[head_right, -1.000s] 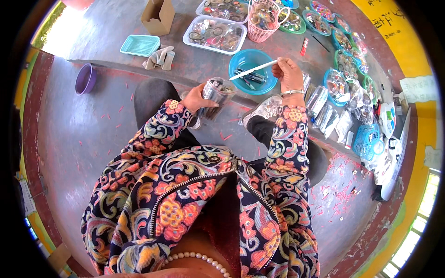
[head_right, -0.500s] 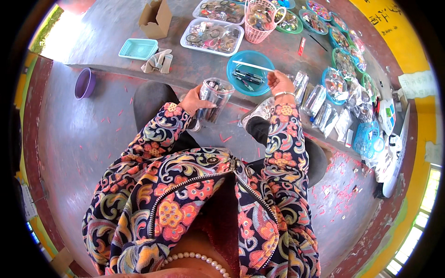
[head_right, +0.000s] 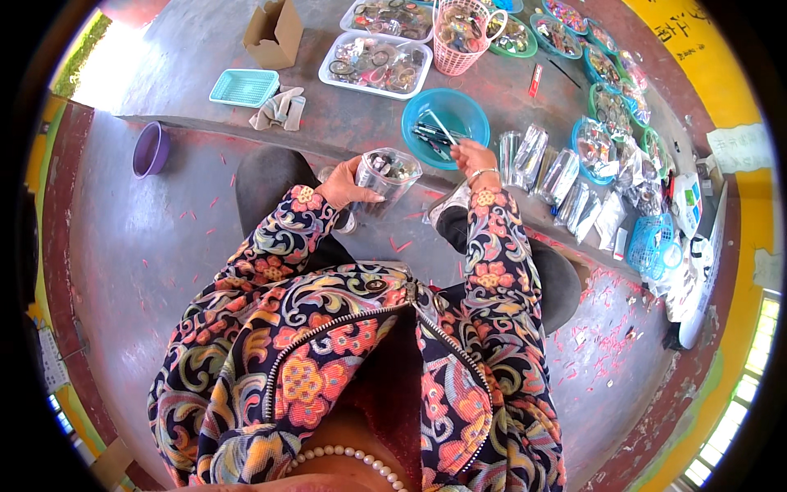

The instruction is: The person sits on the floor and sorts through small hair accessories, picking them from a blue bowl and placing them into clear plastic bags. They handle the items one by one, organizing them into containers and baskets on the floor.

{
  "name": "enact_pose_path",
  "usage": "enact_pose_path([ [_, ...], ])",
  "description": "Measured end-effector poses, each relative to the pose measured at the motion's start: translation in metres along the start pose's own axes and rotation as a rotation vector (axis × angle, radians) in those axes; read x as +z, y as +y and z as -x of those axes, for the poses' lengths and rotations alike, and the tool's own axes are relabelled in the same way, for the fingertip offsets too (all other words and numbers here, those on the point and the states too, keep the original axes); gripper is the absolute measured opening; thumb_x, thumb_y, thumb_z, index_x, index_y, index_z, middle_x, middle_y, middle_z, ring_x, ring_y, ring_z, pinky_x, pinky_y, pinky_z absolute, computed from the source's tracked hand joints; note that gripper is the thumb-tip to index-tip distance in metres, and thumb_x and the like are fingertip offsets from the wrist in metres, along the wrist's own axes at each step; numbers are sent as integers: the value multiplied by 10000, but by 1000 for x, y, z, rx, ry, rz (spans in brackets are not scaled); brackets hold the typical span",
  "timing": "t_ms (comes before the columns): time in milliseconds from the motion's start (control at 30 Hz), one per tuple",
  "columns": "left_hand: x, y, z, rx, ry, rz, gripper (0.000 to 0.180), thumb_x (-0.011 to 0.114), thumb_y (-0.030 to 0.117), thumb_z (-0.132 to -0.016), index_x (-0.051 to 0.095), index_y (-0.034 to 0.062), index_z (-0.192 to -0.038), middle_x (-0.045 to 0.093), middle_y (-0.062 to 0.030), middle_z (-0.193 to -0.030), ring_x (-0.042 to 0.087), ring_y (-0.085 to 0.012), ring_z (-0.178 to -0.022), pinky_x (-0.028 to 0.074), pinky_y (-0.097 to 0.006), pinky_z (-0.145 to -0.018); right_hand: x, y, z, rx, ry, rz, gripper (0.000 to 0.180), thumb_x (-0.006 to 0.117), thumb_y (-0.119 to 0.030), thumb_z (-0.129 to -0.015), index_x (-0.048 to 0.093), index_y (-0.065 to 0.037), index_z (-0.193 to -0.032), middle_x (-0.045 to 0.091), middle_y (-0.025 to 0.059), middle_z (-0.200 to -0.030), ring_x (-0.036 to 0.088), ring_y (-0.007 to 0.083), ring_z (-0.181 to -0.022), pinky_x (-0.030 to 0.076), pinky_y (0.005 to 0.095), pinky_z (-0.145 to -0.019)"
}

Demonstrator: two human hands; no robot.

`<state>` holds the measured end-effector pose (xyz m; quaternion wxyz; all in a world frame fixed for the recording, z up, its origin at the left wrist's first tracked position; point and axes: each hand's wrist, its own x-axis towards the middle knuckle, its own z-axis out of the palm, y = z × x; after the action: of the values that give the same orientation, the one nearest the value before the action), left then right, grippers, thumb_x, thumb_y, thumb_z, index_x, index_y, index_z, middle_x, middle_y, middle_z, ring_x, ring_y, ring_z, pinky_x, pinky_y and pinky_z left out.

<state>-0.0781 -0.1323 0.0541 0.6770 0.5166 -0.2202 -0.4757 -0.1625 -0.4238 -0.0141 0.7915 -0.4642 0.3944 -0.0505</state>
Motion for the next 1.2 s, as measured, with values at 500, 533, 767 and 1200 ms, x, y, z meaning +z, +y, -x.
enact_pose_path([
  [500, 0, 5, 0, -49, -97, -148, 653, 738, 35, -563, 453, 8, -1150, 552, -33, -1030, 501, -123, -945, 382, -283, -855, 105, -75, 101, -504, -816, 865, 181, 592, -62, -692, 626, -65, -870, 491, 70, -1138, 469, 159, -1010, 384, 289, -811],
  [533, 0, 6, 0, -66, -110, -122, 667, 745, 26, -554, 446, 8, -1151, 544, -28, -1046, 496, -125, -964, 379, -289, -868, 104, -76, 101, -528, -858, 904, 189, 595, -69, -693, 625, -67, -879, 489, 69, -1140, 474, 161, -1002, 385, 290, -811],
  [767, 2, 8, 1, -66, -174, -132, 633, 723, 52, -584, 454, 16, -1156, 558, -41, -1024, 498, -121, -943, 374, -280, -865, 105, -77, 104, -540, -946, 1032, 234, 629, -84, -672, 631, -49, -903, 525, 83, -1086, 505, 168, -961, 392, 289, -818],
  [1200, -1, -2, 0, -91, -185, 9, 592, 716, 23, -591, 479, 27, -1133, 562, -28, -1012, 496, -119, -933, 375, -286, -855, 96, -93, 110, -481, -725, 748, 131, 655, -32, -663, 655, -2, -790, 597, 75, -875, 548, 148, -847, 422, 260, -751],
])
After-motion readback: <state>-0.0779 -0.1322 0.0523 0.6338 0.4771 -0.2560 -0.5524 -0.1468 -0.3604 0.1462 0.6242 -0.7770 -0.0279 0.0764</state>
